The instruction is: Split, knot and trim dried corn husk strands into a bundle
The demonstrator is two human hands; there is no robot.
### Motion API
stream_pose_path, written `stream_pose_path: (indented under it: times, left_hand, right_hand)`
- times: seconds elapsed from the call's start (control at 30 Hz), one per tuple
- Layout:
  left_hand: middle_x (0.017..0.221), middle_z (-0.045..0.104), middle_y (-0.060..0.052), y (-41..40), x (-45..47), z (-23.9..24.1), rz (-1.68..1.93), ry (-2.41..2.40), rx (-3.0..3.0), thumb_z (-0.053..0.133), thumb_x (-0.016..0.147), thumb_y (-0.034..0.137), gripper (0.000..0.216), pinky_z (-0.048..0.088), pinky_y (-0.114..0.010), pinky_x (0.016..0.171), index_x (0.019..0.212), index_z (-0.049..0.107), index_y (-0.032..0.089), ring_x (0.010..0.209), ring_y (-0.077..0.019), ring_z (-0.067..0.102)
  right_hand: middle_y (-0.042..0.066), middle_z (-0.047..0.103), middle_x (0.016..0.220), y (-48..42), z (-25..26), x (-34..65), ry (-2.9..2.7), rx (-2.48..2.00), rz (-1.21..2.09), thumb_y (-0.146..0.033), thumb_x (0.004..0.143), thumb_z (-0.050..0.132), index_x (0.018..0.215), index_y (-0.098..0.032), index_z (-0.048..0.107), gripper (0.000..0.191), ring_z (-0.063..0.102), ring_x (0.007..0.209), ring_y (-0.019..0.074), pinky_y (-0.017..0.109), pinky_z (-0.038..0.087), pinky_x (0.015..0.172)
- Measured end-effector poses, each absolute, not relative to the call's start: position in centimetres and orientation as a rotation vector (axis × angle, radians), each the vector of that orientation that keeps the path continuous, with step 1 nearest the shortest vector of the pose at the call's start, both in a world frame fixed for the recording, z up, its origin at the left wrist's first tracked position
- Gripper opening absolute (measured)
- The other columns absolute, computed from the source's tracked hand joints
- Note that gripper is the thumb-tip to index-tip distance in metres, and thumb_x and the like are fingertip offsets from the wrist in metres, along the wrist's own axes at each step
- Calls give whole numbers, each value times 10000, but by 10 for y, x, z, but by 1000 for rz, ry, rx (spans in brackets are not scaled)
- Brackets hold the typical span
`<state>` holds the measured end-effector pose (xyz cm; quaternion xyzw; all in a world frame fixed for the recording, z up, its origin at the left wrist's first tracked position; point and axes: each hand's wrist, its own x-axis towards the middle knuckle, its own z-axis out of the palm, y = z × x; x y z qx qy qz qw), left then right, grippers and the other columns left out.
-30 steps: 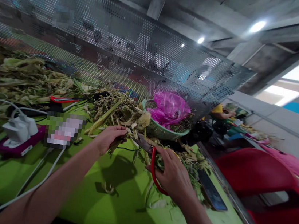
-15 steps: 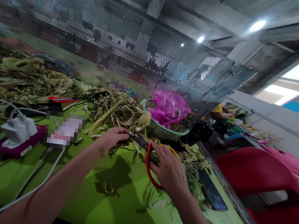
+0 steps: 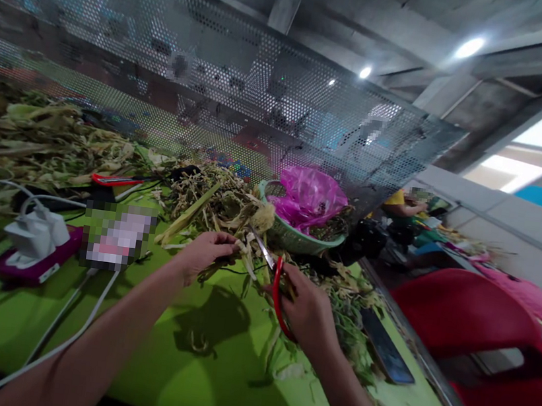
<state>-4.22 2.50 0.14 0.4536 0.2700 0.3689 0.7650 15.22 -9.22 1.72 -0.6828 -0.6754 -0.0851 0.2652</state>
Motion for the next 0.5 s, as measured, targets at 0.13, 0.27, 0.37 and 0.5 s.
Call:
stream_pose_path:
  times: [0.13, 0.27, 0.37, 0.5]
  left_hand:
    - [626, 608, -7, 23, -43, 6, 791, 590, 912, 671, 686, 131, 53, 466, -202, 599, 726, 640, 113, 560, -76, 537]
    - [723, 620, -19, 20, -46, 11, 757, 517, 845, 620, 735, 107, 159, 457, -177, 537, 890, 651, 124, 542, -57, 539]
    - [764, 614, -40, 18, -47, 11, 703, 441, 807, 592, 755, 111, 217, 408, -160, 457, 970, 623, 125, 567, -72, 570]
    - [739, 611, -47, 18, -44, 2, 630, 302, 790, 635, 741, 174, 192, 356, -151, 425, 926, 597, 140, 561, -78, 558]
  right_hand:
    - [18, 680, 812, -90, 26, 150, -1538, -1773, 205, -400, 750, 653, 1095, -199, 604, 403, 617, 680, 171, 264, 488, 622]
    - [7, 687, 878, -84, 31, 141, -1205, -1573, 657, -390, 695, 718, 1109, -242, 545, 473, 525, 503, 90, 210, 426, 452]
    - [10, 683, 947, -74, 30, 127, -1031, -1402, 824, -333, 614, 791, 1071, -256, 532, 531, 479, 453, 54, 169, 355, 369]
    - [-16, 658, 869, -59, 28, 106, -912, -1221, 939, -272, 574, 813, 1035, -251, 532, 540, 496, 469, 57, 150, 364, 361]
